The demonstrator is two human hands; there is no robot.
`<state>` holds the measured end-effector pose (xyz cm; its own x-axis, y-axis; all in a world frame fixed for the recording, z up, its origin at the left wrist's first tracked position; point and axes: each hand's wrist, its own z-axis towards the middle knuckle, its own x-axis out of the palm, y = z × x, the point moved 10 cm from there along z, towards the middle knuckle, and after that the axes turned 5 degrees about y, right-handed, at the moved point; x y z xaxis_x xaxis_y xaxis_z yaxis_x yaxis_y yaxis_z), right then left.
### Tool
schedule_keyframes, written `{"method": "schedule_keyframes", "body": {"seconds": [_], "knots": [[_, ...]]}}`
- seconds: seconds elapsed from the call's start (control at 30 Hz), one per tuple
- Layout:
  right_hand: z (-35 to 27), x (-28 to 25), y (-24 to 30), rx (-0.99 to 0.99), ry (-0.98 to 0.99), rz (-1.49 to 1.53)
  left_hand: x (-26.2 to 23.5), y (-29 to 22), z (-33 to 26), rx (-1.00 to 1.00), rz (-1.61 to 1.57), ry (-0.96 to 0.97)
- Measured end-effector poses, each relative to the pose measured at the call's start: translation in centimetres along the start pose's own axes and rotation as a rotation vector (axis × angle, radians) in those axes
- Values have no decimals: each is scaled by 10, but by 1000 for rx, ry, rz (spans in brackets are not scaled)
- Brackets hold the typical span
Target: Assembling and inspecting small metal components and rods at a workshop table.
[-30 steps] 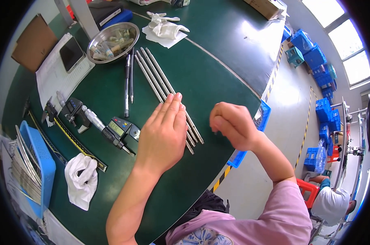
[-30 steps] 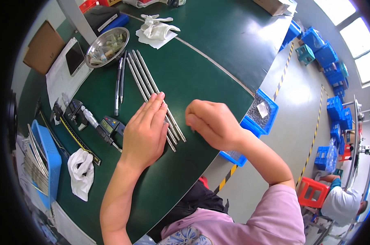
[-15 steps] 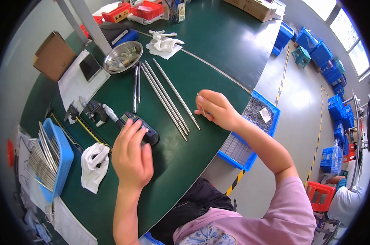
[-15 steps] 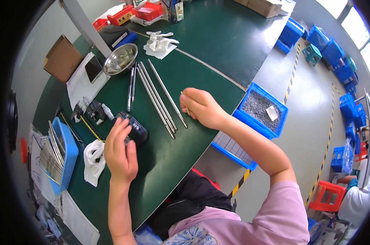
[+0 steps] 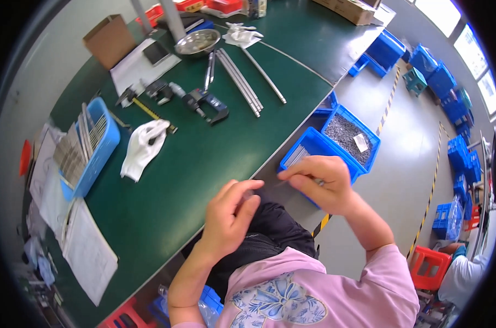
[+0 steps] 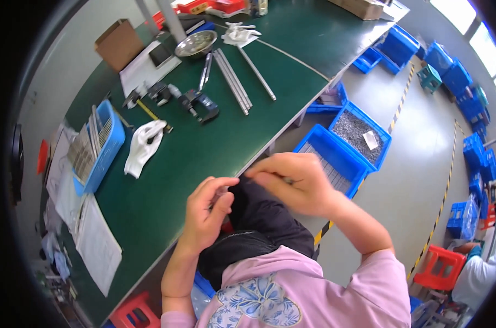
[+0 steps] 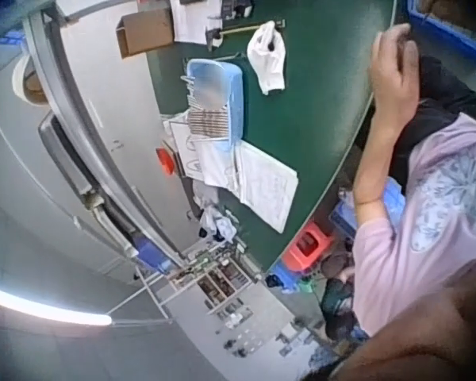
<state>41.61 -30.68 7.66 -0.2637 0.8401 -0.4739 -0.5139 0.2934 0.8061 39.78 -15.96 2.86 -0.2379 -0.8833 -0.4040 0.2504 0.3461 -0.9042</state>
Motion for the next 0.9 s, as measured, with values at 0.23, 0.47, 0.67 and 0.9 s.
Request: {"method": "schedule_keyframes", "body": {"seconds": [0.23,0.47,0.67,0.9], "knots": [[-3,47,32,-121,10,284,3,-22,-39,103,-122,-11],[-1,46,30,-140,135,427,6,-10,-40,35,-220,-15],[10,54,24,-109,121,371,4,-5,-30,37,-171,-51],[21,82,21,-135,425,77,-7,3,-28,38,-146,-140]]}}
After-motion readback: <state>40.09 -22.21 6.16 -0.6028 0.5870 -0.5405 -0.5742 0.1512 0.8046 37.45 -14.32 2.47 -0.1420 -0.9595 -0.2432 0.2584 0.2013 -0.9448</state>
